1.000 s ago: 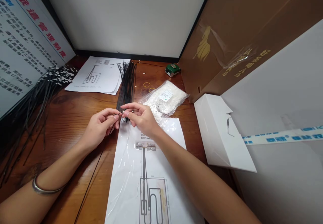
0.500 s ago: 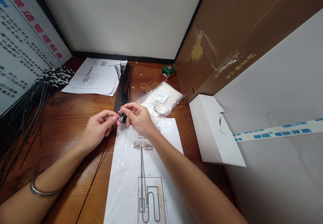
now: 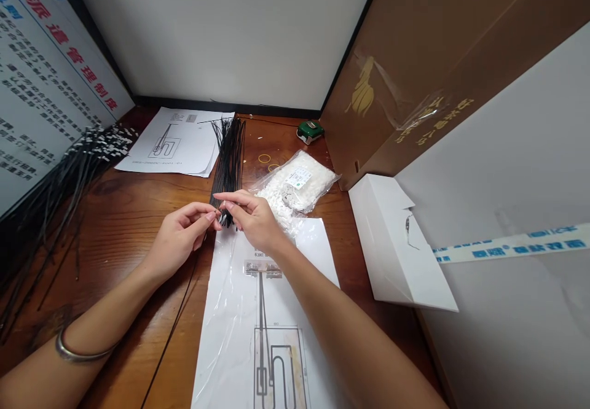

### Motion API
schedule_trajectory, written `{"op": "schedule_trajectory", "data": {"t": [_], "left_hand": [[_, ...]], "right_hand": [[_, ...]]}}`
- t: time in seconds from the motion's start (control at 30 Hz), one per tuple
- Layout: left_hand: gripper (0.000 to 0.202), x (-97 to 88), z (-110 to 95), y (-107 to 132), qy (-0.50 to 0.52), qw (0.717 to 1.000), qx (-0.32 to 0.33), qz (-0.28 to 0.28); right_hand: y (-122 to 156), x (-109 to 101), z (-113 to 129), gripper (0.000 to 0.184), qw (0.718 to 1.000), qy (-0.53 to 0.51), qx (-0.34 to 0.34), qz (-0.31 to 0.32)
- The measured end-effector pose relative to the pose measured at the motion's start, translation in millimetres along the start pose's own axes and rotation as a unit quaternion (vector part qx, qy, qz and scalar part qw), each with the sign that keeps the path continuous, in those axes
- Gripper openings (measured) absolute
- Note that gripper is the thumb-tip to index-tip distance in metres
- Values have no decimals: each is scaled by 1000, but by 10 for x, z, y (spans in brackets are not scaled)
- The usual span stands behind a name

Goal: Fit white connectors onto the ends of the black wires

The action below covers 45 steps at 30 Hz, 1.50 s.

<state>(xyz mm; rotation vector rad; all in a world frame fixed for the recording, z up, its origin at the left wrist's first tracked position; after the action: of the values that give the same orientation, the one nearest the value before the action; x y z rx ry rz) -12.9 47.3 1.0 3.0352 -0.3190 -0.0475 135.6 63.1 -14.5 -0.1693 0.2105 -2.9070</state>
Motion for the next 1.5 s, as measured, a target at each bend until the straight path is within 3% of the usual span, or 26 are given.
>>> {"op": "schedule_trajectory", "data": {"t": [0.13, 0.33, 0.87, 1.5], "left_hand": [[24, -2, 0, 0, 4, 1000, 8, -5], [26, 7, -44, 31, 11, 1000, -8, -15], [24, -10, -30, 34, 17, 1000, -15, -12], [24, 0, -16, 30, 4, 1000, -7, -3]], "right_hand": [[11, 25, 15, 21, 999, 35, 1, 7], [14, 12, 7, 22, 998, -18, 41, -40], [18, 1, 35, 11, 998, -49, 37, 6], [7, -20, 37, 16, 994, -65, 88, 4]]}}
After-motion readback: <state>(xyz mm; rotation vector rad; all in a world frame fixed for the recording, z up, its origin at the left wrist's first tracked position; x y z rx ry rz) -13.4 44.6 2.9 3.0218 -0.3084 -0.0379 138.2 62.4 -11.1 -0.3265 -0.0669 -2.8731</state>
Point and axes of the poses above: each hand's wrist, its own y-axis away from the middle knuckle, its own x-axis out of the palm, z = x × y, the point moved 3 cm from there along -y, towards the middle knuckle, and after that the axes turned 1 degree about z, right-handed, at the moved point
